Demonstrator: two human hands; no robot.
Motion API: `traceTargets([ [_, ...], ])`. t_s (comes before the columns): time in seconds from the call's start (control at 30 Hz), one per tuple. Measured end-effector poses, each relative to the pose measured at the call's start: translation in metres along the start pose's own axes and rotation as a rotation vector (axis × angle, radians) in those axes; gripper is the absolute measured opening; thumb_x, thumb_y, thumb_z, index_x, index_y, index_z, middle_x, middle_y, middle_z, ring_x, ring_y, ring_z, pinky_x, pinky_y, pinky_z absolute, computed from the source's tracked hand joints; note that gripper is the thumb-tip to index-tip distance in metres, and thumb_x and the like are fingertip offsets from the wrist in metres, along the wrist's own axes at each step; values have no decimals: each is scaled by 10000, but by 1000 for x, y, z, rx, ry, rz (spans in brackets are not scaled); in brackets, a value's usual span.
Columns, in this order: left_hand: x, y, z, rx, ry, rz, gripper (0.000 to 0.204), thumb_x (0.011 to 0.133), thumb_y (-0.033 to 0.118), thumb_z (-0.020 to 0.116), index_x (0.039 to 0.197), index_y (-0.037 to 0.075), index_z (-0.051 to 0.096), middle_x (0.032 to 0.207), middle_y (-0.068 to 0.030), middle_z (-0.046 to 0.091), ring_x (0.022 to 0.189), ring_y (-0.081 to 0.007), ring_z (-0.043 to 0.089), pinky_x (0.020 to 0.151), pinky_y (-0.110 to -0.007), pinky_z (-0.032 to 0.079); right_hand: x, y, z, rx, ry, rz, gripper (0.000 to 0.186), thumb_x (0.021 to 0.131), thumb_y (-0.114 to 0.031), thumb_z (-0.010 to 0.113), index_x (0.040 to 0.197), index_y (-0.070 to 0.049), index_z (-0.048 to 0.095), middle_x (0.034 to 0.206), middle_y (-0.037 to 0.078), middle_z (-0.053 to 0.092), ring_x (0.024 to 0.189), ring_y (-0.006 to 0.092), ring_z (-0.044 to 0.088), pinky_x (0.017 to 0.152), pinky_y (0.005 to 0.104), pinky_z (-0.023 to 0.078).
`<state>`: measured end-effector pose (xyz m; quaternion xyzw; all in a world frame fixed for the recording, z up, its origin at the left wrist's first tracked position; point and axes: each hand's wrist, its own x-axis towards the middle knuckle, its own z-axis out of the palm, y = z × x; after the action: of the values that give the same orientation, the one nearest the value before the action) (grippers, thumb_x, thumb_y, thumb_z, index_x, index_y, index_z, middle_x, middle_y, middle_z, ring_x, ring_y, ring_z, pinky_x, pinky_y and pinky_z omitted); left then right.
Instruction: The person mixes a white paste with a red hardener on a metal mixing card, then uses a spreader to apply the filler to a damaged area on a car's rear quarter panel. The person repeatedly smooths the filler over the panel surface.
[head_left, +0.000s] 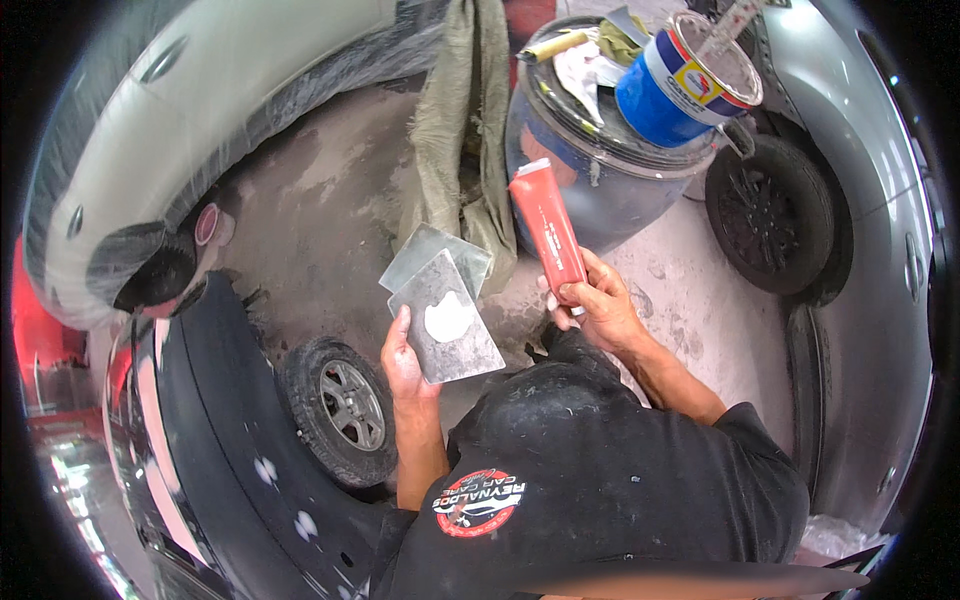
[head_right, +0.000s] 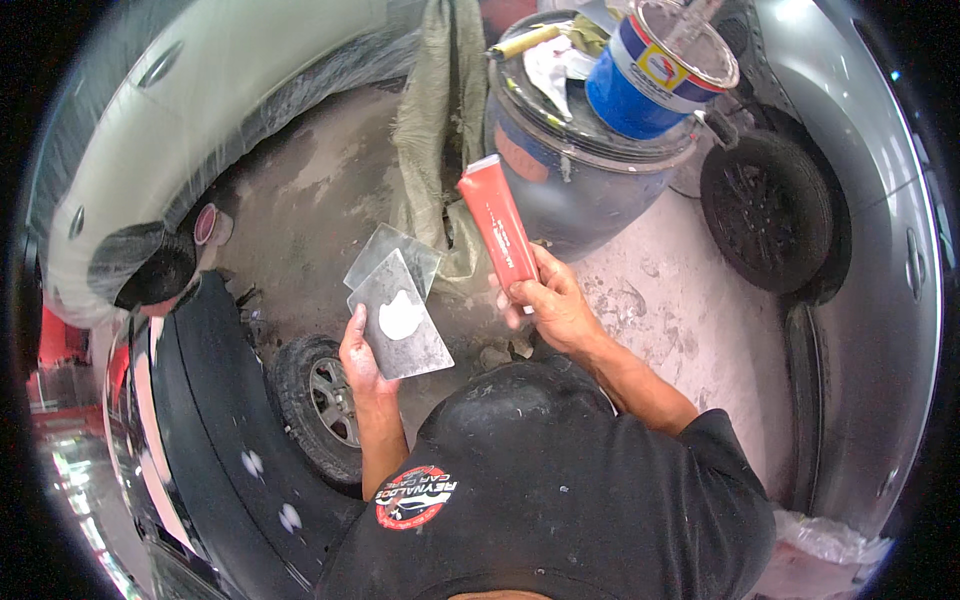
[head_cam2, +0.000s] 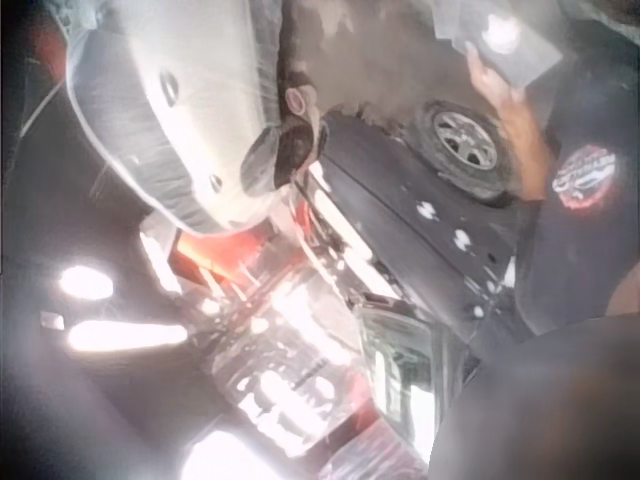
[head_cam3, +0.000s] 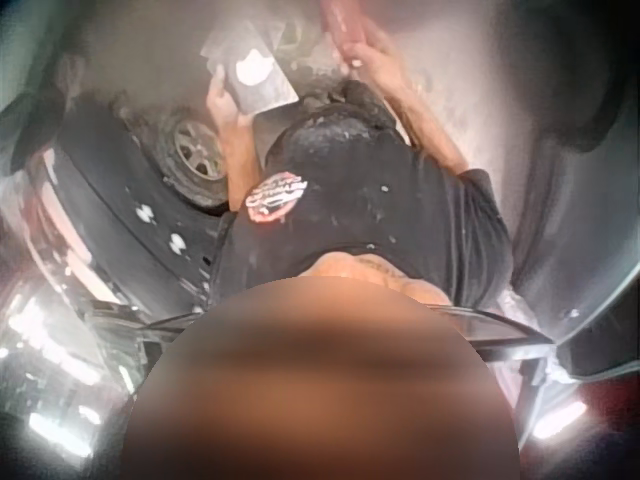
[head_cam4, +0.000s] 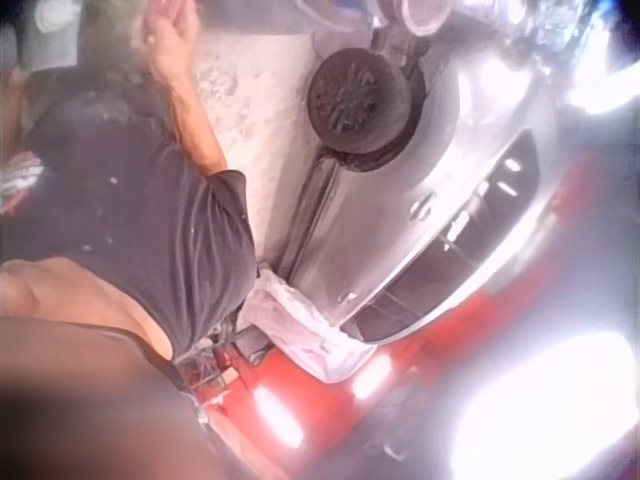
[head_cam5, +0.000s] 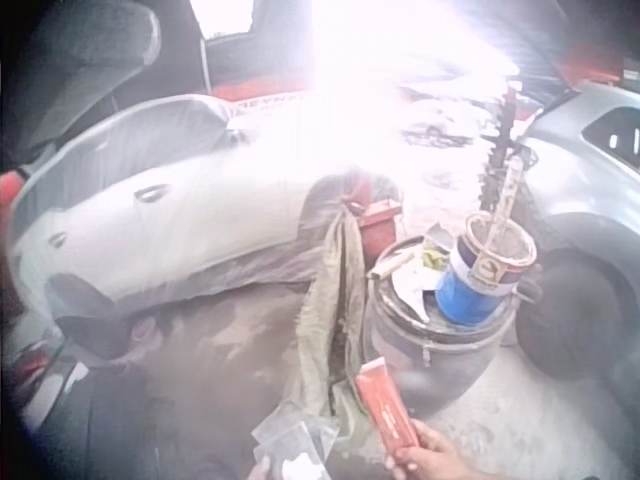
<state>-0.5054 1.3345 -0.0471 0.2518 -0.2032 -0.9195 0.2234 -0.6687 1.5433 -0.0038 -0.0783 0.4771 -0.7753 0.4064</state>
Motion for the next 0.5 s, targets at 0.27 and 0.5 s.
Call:
traceTargets([
  [0.27,-17,15,-9,4,2,77,430,992,259,505,1293,-46,533,1220,-181,650,1092,-317,653,978,-462,515,15,24,22,2,121,-41,443,812,71,452,1225,-85,493,869,36,586,685,112,537,501,241,377],
  [0.5,-27,18,-4,3,45,115,433,989,265,509,1287,-47,537,1212,-184,652,1071,-321,659,963,-461,520,17,17,24,-112,-26,12,190,995,-215,611,1109,-67,569,782,10,594,596,91,518,497,234,378],
])
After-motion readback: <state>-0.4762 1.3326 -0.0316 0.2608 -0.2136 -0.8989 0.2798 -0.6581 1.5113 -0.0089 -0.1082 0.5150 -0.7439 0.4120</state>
